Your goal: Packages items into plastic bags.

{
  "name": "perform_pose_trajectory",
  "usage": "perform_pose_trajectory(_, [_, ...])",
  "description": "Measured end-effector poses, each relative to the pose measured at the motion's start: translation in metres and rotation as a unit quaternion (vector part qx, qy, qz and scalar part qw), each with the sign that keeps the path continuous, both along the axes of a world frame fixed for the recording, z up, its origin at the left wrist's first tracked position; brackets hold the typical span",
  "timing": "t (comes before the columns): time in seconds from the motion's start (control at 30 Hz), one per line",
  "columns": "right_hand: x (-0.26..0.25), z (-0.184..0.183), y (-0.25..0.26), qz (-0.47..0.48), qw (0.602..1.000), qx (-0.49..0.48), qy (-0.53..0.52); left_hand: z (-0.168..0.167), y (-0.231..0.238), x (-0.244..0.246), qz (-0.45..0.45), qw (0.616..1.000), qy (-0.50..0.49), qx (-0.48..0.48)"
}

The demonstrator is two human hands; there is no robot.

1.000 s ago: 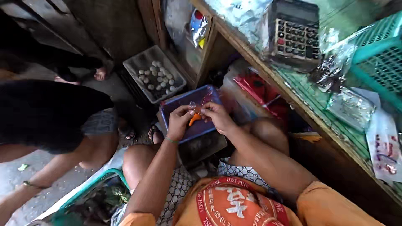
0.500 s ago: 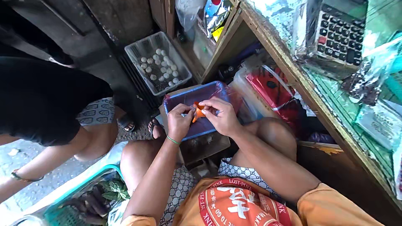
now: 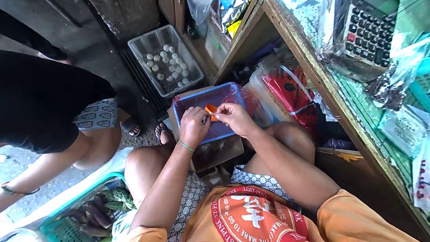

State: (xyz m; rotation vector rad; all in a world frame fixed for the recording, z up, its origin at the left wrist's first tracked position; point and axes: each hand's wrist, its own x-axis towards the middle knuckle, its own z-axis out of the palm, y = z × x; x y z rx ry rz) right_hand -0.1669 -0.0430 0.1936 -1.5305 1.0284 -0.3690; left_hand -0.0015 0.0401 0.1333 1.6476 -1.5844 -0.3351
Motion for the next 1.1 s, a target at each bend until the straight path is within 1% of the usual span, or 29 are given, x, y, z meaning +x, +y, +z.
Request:
perform_pose_trajectory(0.07, [-0.001, -0.003, -0.001, -0.008, 0.999, 0.034, -0.012, 0.001, 0.001, 0.0, 0.007, 1.0, 0.011, 0.005])
perform_pose_trajectory(0.23, [0.001, -0.005, -0.002, 0.007, 0.999, 0.036, 0.003, -0.001, 0.002, 0.003, 0.007, 0.999, 0.036, 0.017])
perform_pose_trajectory(0.33, [0.0, -0.003, -0.004, 0.002, 0.997, 0.068, -0.029, 0.001, 0.002, 0.005, -0.005, 0.999, 0.04, 0.019])
perform_pose_trajectory(0.43, [0.0, 0.001, -0.008, -0.007, 0.996, 0.077, -0.048, 0.0, 0.0, 0.007, -0.018, 0.998, 0.05, 0.013])
perform_pose_trajectory(0.53, [0.002, -0.001, -0.015, -0.04, 0.992, 0.071, -0.093, -0.002, 0.0, 0.016, -0.007, 0.996, 0.085, 0.015])
perform_pose_trajectory(0.57, [0.004, -0.009, -0.021, -0.059, 0.994, 0.052, -0.072, -0.004, -0.001, 0.021, 0.004, 0.994, 0.104, 0.017])
perform_pose_trajectory(0.6, [0.004, -0.024, -0.03, -0.07, 0.997, 0.023, -0.011, -0.005, -0.001, 0.025, 0.017, 0.992, 0.123, 0.016])
perform_pose_trajectory(0.63, [0.003, -0.043, -0.037, -0.055, 0.994, -0.005, 0.098, -0.006, -0.001, 0.029, 0.029, 0.99, 0.139, 0.012])
perform_pose_trajectory(0.67, [0.0, -0.065, -0.042, -0.02, 0.977, -0.003, 0.213, -0.007, -0.002, 0.032, 0.038, 0.987, 0.154, 0.004])
perform_pose_trajectory(0.7, [-0.002, -0.085, -0.042, 0.015, 0.955, 0.028, 0.295, -0.007, -0.002, 0.033, 0.047, 0.985, 0.166, -0.006])
perform_pose_trajectory(0.73, [-0.002, -0.102, -0.039, 0.046, 0.936, 0.067, 0.342, -0.006, -0.002, 0.034, 0.052, 0.983, 0.174, -0.016])
perform_pose_trajectory(0.77, [-0.003, -0.113, -0.035, 0.061, 0.925, 0.1, 0.361, -0.006, -0.002, 0.035, 0.056, 0.982, 0.18, -0.019])
perform_pose_trajectory(0.8, [-0.004, -0.119, -0.029, 0.062, 0.923, 0.115, 0.363, -0.005, -0.001, 0.035, 0.056, 0.981, 0.184, -0.016])
perform_pose_trajectory(0.93, [-0.014, -0.12, -0.014, 0.054, 0.93, 0.058, 0.359, -0.008, 0.0, 0.037, 0.061, 0.98, 0.189, -0.008])
perform_pose_trajectory(1.03, [-0.016, -0.127, -0.003, 0.07, 0.924, 0.098, 0.363, -0.009, 0.0, 0.041, 0.081, 0.977, 0.198, -0.012])
perform_pose_trajectory(1.07, [-0.014, -0.129, -0.001, 0.053, 0.926, 0.093, 0.363, -0.009, -0.001, 0.041, 0.083, 0.976, 0.2, -0.015])
perform_pose_trajectory(1.1, [-0.01, -0.127, 0.002, 0.025, 0.925, 0.063, 0.375, -0.009, -0.001, 0.041, 0.086, 0.976, 0.201, -0.015])
